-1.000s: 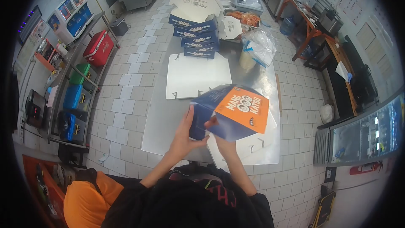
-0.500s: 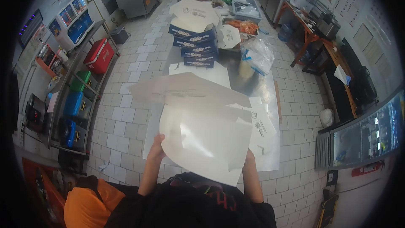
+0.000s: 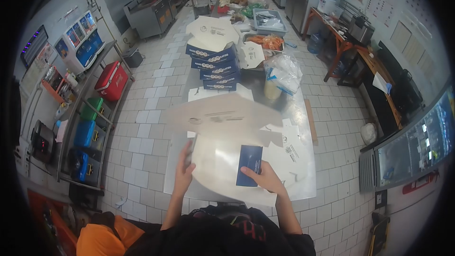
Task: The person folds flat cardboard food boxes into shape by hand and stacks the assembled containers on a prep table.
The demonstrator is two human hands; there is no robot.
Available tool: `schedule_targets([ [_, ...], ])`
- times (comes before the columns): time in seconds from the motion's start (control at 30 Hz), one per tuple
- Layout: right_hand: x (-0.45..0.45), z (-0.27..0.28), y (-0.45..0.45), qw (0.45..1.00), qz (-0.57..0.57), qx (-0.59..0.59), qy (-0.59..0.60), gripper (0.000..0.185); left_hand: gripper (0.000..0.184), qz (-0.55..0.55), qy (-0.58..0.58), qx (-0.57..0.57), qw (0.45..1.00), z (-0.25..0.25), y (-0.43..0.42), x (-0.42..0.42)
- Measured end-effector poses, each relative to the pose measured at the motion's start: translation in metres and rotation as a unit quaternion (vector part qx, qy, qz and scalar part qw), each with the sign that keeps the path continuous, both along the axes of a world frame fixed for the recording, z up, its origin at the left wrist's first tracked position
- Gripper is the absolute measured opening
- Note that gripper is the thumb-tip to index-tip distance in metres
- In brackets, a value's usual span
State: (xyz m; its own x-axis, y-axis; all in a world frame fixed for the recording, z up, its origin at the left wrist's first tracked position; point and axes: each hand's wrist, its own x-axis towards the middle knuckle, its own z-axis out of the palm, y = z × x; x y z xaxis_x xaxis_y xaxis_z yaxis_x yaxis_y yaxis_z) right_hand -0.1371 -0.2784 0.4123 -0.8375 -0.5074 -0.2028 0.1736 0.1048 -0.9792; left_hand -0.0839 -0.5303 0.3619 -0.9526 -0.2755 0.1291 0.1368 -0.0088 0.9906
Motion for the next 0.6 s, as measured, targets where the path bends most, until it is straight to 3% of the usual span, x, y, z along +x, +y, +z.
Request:
schedule_targets([
  [0.03, -0.001, -0.005, -0.001, 0.999, -0.039, 0.024, 0.009, 0.029, 0.051, 0.114, 0.06, -0.203, 0.971, 0.018, 0.008, -0.002],
  [0.07, -0.002, -0.006, -0.002, 0.996, -0.078, 0.048, 0.018, 0.029, 0.051, 0.112, 0.064, -0.204, 0.97, 0.026, 0.015, -0.002],
  [0.13, -0.004, 0.002, -0.01, 0.993, -0.046, 0.091, 0.067, 0.03, 0.035, 0.01, 0.118, -0.371, 0.921, 0.036, 0.032, 0.005],
  [0.17, -0.002, 0.004, -0.015, 0.984, -0.011, 0.136, 0.112, 0.031, 0.03, -0.054, 0.062, -0.243, 0.966, 0.045, 0.05, 0.004],
  [0.2, 0.0, -0.007, -0.021, 0.986, -0.009, 0.055, 0.159, 0.027, 0.026, -0.115, 0.003, -0.108, 0.987, 0.053, 0.064, 0.0],
  [0.23, 0.0, -0.002, -0.023, 0.979, 0.057, 0.116, 0.155, 0.032, 0.024, -0.154, -0.12, -0.06, 0.979, 0.051, 0.065, -0.003],
  [0.27, -0.003, 0.005, -0.024, 0.965, 0.121, 0.176, 0.152, 0.037, 0.025, -0.157, -0.067, -0.161, 0.972, 0.013, 0.058, -0.008],
  [0.3, -0.004, 0.009, -0.023, 0.965, 0.118, 0.176, 0.154, 0.037, 0.03, -0.114, -0.017, -0.194, 0.974, 0.0, 0.055, -0.009],
  [0.37, -0.004, 0.015, -0.021, 0.995, 0.036, -0.072, 0.051, 0.059, 0.035, -0.074, 0.035, -0.225, 0.971, 0.005, 0.059, -0.013],
  [0.4, -0.004, 0.017, -0.02, 0.995, 0.034, -0.072, 0.052, 0.059, 0.035, 0.005, 0.018, -0.028, 0.999, 0.02, 0.066, -0.02],
  [0.43, -0.004, 0.019, -0.02, 0.976, 0.072, -0.114, 0.171, 0.067, 0.035, 0.084, 0.0, 0.17, 0.982, 0.038, 0.07, -0.025],
  [0.5, 0.006, 0.04, -0.026, 0.927, 0.132, -0.136, 0.325, 0.073, 0.035, 0.074, -0.024, 0.216, 0.973, 0.06, 0.066, -0.026],
  [0.53, 0.011, 0.038, -0.036, 0.927, 0.131, -0.135, 0.324, 0.073, 0.034, 0.061, -0.049, 0.263, 0.962, 0.065, 0.063, -0.026],
  [0.6, 0.019, 0.027, -0.054, 0.818, 0.031, 0.017, 0.573, 0.073, 0.032, 0.037, -0.06, 0.301, 0.951, 0.07, 0.061, -0.026],
])
